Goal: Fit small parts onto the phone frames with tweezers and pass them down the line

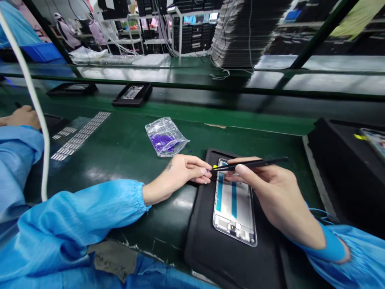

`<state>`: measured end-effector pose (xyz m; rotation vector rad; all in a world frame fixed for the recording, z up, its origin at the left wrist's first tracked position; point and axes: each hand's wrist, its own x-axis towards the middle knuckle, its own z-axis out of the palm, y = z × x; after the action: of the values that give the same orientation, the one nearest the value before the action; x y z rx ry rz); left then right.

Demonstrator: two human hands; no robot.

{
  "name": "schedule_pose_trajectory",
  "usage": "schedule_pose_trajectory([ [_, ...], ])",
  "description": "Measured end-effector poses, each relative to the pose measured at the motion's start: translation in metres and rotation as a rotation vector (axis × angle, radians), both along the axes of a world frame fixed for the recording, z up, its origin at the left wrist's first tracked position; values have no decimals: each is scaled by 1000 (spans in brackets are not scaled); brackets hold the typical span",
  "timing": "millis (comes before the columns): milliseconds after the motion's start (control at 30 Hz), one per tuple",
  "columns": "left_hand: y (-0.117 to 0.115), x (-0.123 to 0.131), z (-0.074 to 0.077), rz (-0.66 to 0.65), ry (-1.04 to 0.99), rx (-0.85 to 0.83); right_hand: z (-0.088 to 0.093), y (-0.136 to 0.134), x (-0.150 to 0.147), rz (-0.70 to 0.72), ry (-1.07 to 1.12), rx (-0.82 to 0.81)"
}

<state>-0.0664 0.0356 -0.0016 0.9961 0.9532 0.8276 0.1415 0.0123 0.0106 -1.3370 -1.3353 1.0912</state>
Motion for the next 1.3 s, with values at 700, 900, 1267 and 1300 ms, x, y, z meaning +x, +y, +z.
schedule_pose_trajectory([
  [700,-4,-12,15,-238,540,745,14,-7,2,188,-443,289],
  [900,-6,-13,10,-279,529,833,17,-7,2,192,-473,277],
  [1267,-4,-13,9,-253,474,769,21,-8,-3,182,-438,165],
  [1300,-4,-13,10,-246,459,741,21,-7,-3,174,-408,137],
])
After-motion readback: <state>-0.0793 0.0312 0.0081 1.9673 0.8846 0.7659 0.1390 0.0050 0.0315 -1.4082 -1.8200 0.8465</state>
